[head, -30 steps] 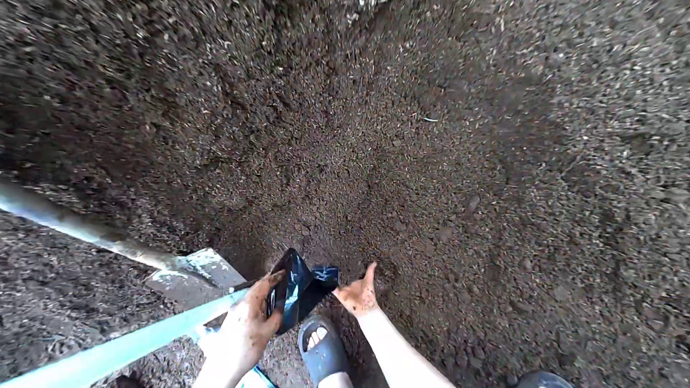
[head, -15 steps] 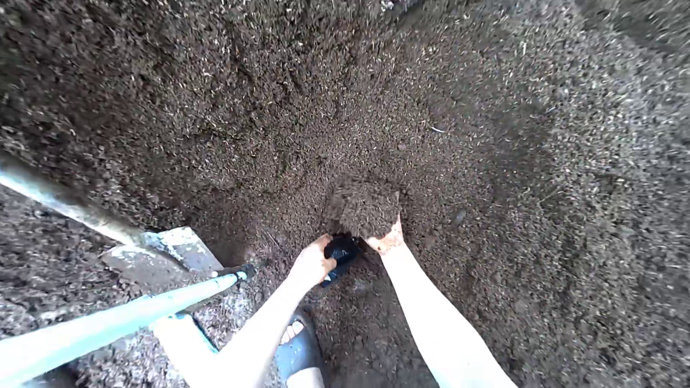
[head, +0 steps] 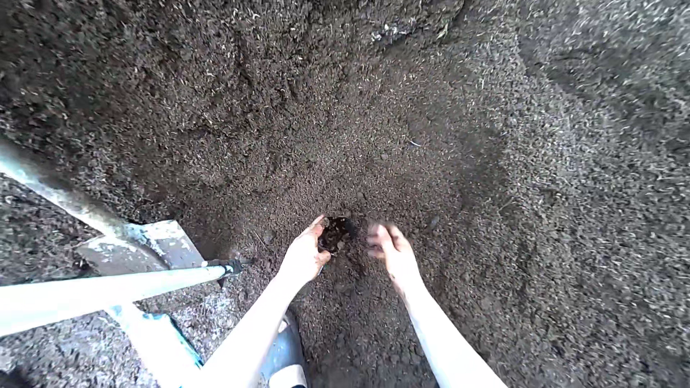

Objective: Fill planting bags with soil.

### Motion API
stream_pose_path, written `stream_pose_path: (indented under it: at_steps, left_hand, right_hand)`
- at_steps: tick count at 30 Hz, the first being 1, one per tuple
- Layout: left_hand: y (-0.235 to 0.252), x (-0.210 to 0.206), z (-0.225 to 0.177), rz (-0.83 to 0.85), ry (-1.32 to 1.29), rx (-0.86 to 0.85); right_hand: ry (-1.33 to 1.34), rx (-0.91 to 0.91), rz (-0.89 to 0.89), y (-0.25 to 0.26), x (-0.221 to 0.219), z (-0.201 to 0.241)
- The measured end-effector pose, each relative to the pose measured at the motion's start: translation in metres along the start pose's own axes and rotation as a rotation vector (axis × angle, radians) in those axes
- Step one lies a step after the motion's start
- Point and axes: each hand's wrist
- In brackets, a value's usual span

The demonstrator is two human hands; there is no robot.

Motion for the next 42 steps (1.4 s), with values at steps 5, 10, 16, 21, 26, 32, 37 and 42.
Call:
stream_pose_path:
  at_steps: [5,10,16,21,26,32,37,42]
  left_hand:
    - [0.004,0.005,0.011,0.021,0.021,0.035]
    - [-0.009,0.005,0.026,-0.010,-0.013,0.023]
    - [-0.015,0.005,0.037,-0.023,-0.035,-0.009]
    - [-0.010,0.008,0.025,0.002,-0.041,0.014]
    - [0.004,0.011,0.005,0.052,0.005,0.036]
    - [0.009,0.000,-0.009,0.034,0.022,0.007]
    - [-0.009,0.006,-0.003,-0.005,0.012,0.086]
    - [-0.013,0.010,0.022,-0.052,-0.030,0.073]
  right_hand:
    - [0.667,-0.942,0.393,-0.053,-0.007,-0.164]
    - [1.145,-0.870,0.069,-0.023,-0.022,-0.170]
    - [1.522,-0.313,-0.230,0.077,-0.025,-0.117]
    - [1.642,-0.084,-0.176,0.132,-0.033,-0.115]
    - [1.191,-0.157,-0.290,0.079,-0.007,-0.074]
    - [1.069,-0.318,-0.146,0.014,-0.011,-0.007]
    - [0.749,-0.121,0.172,0.022,-0.038,0.015]
    - [-0.101,0.027,0.132,0.019,-0.043,0.046]
Point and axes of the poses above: each hand's wrist, its own y-axis towards the middle knuckle, its own x-axis out of the back of the hand, z = x × y, and after that the axes turned 1 degree about x, right-handed
